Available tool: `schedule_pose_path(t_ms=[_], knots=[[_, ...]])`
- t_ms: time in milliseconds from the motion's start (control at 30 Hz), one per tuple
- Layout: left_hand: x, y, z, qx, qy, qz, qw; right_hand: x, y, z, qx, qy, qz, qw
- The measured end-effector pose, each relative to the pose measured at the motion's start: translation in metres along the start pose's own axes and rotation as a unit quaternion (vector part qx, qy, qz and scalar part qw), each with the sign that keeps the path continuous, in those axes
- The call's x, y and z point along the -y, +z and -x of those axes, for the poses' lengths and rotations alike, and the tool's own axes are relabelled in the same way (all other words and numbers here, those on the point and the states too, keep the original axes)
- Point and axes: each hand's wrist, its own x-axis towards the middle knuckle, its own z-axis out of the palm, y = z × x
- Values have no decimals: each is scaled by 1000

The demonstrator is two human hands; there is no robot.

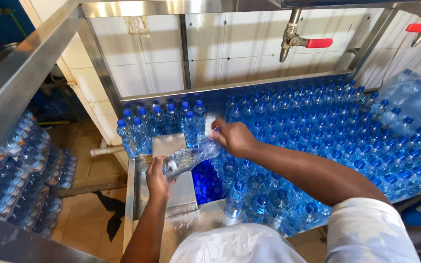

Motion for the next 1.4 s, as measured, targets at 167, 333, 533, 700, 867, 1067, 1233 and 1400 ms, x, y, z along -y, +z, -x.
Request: schedule_pose_path(t_ms=[167,333,533,700,867,1067,1233,1400], knots=[[5,6,-12,174,-193,-5,966,-3,-14,-12,-147,-515,148,831],[-20,17,30,-41,329,-144,932,-18,9,-14,-25,185,-214,959],[-14,26,2,82,803,-330,489,-41,-3,-20,323,460,-355,747],[11,24,-12,70,616,-441,649,-69,-37,-88,104,343,-351,865],[47,-23,-4,6,392,-622,678,-93,1,-136,74,379,-86,918],[66,-38,2,-17,398,-629,668,-131,98,-128,37,380,15,924],[65,-36,7,-19,405,-616,675,-145,144,-124,70,440,-19,895],[60,-35,6,-7,433,-606,667,-170,152,-135,99,374,-15,922]])
